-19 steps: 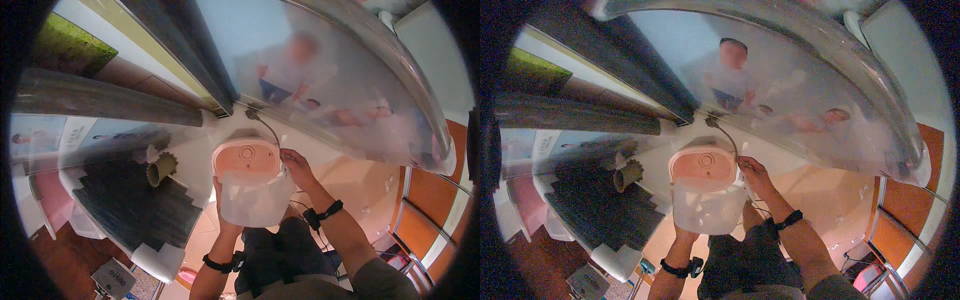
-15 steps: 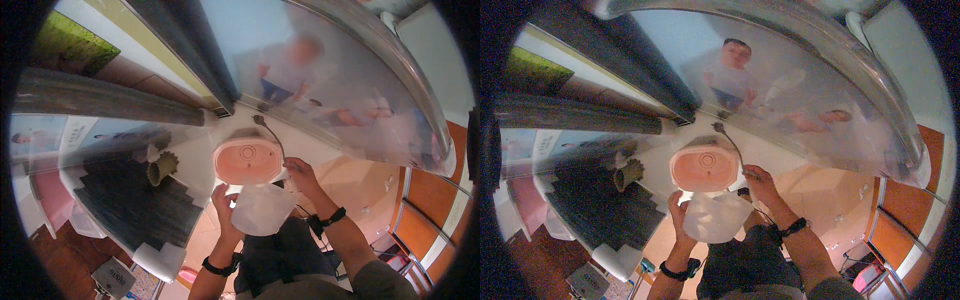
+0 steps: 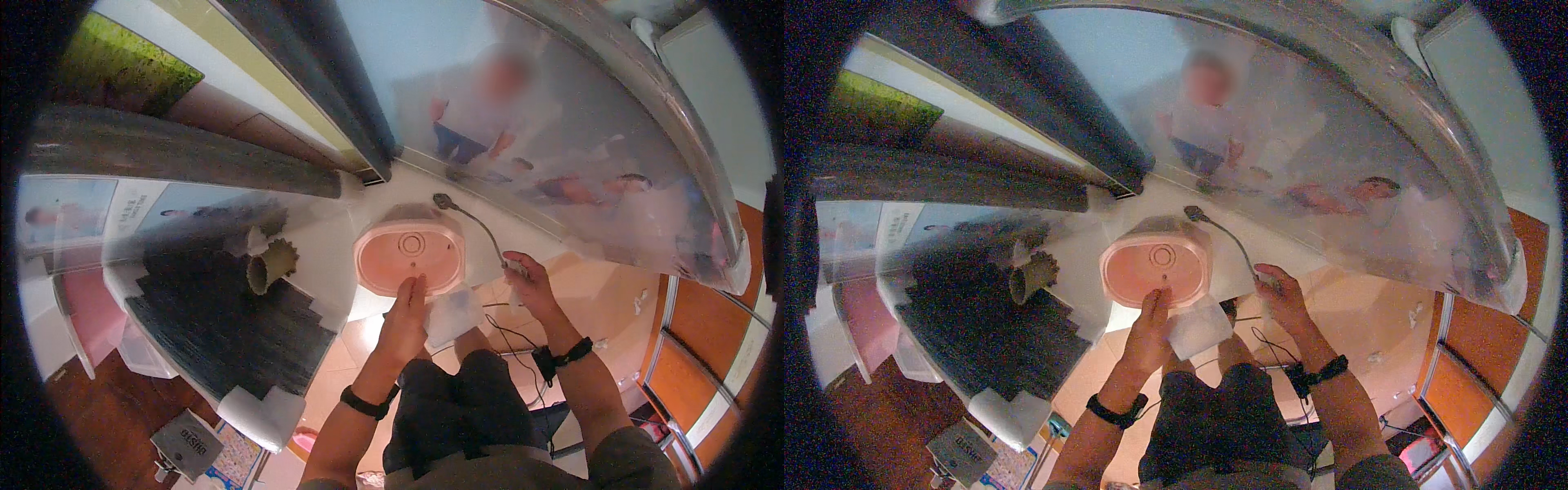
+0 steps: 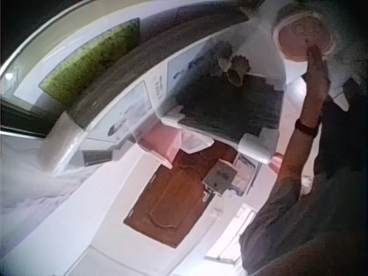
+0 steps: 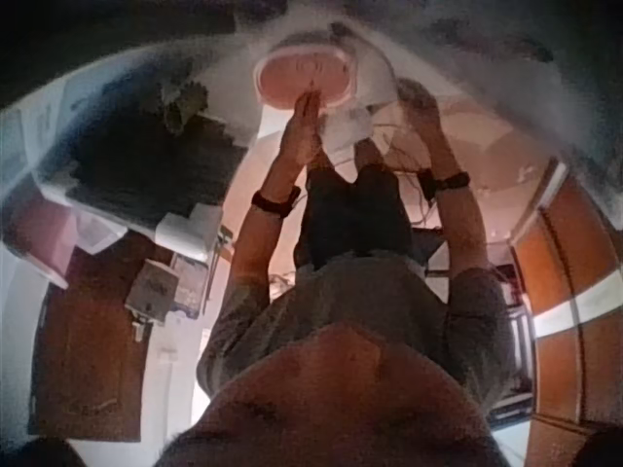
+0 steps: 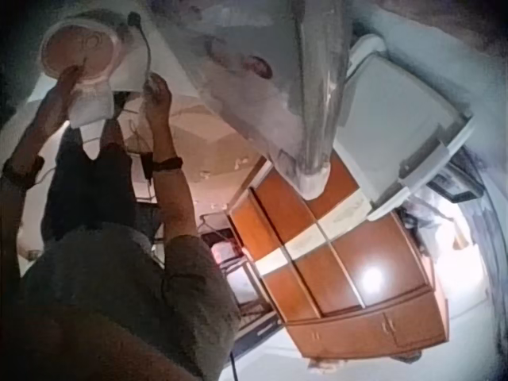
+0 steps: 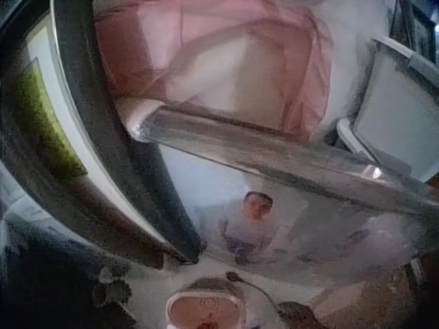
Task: The person kneels on the floor and wipes the inside of a white cabinet with a tissue. They then pick up a translucent plastic container, wipe its exterior and interior with the tissue, and continue cleaning the cabinet surfaces.
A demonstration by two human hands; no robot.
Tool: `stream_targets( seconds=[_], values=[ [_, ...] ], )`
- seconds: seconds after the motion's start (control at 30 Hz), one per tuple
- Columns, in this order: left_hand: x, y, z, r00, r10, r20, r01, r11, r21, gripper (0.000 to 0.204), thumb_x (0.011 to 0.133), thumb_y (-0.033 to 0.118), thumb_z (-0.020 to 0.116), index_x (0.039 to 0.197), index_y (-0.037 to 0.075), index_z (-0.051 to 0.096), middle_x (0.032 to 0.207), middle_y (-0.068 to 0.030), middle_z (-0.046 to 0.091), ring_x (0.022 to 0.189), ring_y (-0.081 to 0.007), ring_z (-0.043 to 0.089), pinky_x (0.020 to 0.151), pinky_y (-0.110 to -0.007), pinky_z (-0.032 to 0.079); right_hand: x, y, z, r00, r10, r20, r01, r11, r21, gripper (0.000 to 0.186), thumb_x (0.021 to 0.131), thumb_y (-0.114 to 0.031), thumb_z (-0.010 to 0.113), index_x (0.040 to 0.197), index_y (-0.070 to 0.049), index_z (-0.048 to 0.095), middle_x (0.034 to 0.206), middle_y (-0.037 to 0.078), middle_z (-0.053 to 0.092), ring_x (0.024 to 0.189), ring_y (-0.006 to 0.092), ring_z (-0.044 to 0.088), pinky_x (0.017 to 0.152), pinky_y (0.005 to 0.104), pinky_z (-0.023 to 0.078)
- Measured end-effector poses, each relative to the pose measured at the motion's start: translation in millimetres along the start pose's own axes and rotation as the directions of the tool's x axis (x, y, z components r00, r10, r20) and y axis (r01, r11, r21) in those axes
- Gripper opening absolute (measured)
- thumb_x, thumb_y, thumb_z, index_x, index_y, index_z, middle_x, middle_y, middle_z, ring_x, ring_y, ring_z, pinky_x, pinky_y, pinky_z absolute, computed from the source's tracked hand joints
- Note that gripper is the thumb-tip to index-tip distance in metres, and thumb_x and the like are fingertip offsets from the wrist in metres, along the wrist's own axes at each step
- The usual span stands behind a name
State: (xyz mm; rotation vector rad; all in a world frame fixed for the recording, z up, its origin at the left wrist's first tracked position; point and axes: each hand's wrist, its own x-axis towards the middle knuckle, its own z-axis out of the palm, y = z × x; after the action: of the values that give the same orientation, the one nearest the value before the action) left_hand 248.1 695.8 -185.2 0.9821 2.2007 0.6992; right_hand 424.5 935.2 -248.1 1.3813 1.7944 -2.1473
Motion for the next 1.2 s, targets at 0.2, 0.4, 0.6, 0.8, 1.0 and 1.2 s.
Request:
stream_targets(
  seconds=[0.2, 0.4, 0.6, 0.8, 1.0, 1.2],
  values=[
    [-29.7, 13.7, -17.8, 0.993, -0.115, 0.036, 0.117, 0.99, -0.08, 0.042, 0.089, 0.0, 0.054, 0.131, 0.001, 0.054, 0.133, -0.0236, 0.052, 0.114, -0.043, 0.059, 0.091, -0.046, 0.053, -1.1, -21.8, 23.8, 0.992, 0.028, 0.123, -0.026, 0.999, -0.021, 0.031, 0.093, -0.007, 0.067, 0.125, -0.005, 0.064, 0.109, 0.002, 0.066, 0.097, 0.0115, 0.061, 0.085, 0.0286, 0.051],
    [-114.5, 22.6, -34.8, 0.988, 0.035, 0.153, -0.029, 0.999, -0.039, 0.056, 0.085, -0.001, 0.056, 0.14, 0.002, 0.046, 0.123, -0.0252, 0.057, 0.087, -0.0408, 0.068, 0.074, -0.045, 0.057, -45.5, -22.9, 43.6, 0.941, 0.033, 0.336, -0.031, 0.999, -0.011, 0.033, 0.09, -0.002, 0.066, 0.123, -0.005, 0.065, 0.113, 0.001, 0.065, 0.101, 0.0124, 0.059, 0.086, 0.0287, 0.049],
    [-138.5, 21.1, -37.5, 0.882, -0.04, 0.47, 0.062, 0.998, -0.032, 0.077, 0.08, -0.001, 0.057, 0.151, -0.002, 0.028, 0.113, -0.0335, 0.061, 0.074, -0.0418, 0.068, 0.065, -0.047, 0.057, -78.5, -20.8, 50.2, 0.78, -0.085, 0.619, 0.353, 0.878, -0.324, 0.03, 0.088, -0.003, 0.067, 0.118, -0.009, 0.066, 0.11, 0.01, 0.067, 0.099, 0.0193, 0.064, 0.081, 0.0336, 0.051],
    [-159.0, 2.4, -29.2, 0.846, 0.142, 0.514, -0.126, 0.99, -0.066, 0.069, 0.083, 0.0, 0.054, 0.149, -0.002, 0.032, 0.106, -0.0325, 0.063, 0.072, -0.0443, 0.067, 0.061, -0.048, 0.056, -83.0, -28.6, 56.6, 0.756, -0.193, 0.625, 0.475, 0.819, -0.322, 0.027, 0.088, -0.001, 0.065, 0.115, -0.007, 0.066, 0.1, 0.015, 0.069, 0.091, 0.0295, 0.069, 0.079, 0.0372, 0.054],
    [-148.1, 11.2, -34.9, 0.771, -0.032, 0.636, 0.047, 0.999, -0.008, 0.062, 0.083, 0.002, 0.055, 0.142, -0.004, 0.037, 0.089, -0.0293, 0.066, 0.072, -0.0444, 0.067, 0.063, -0.049, 0.056, -108.9, -50.3, 100.9, 0.612, -0.098, 0.785, 0.49, 0.826, -0.278, 0.03, 0.089, -0.003, 0.063, 0.119, -0.005, 0.065, 0.106, 0.017, 0.07, 0.098, 0.0334, 0.069, 0.085, 0.0388, 0.054],
    [-163.1, -2.9, -43.5, 0.833, -0.02, 0.553, 0.066, 0.996, -0.064, 0.056, 0.083, 0.005, 0.058, 0.134, -0.007, 0.038, 0.08, -0.028, 0.066, 0.074, -0.0455, 0.067, 0.064, -0.051, 0.055, -124.9, -47.9, 123.8, 0.46, -0.126, 0.879, 0.463, 0.879, -0.116, 0.029, 0.094, -0.007, 0.059, 0.121, -0.001, 0.064, 0.114, 0.019, 0.068, 0.098, 0.0336, 0.068, 0.084, 0.0394, 0.053]
  ],
)
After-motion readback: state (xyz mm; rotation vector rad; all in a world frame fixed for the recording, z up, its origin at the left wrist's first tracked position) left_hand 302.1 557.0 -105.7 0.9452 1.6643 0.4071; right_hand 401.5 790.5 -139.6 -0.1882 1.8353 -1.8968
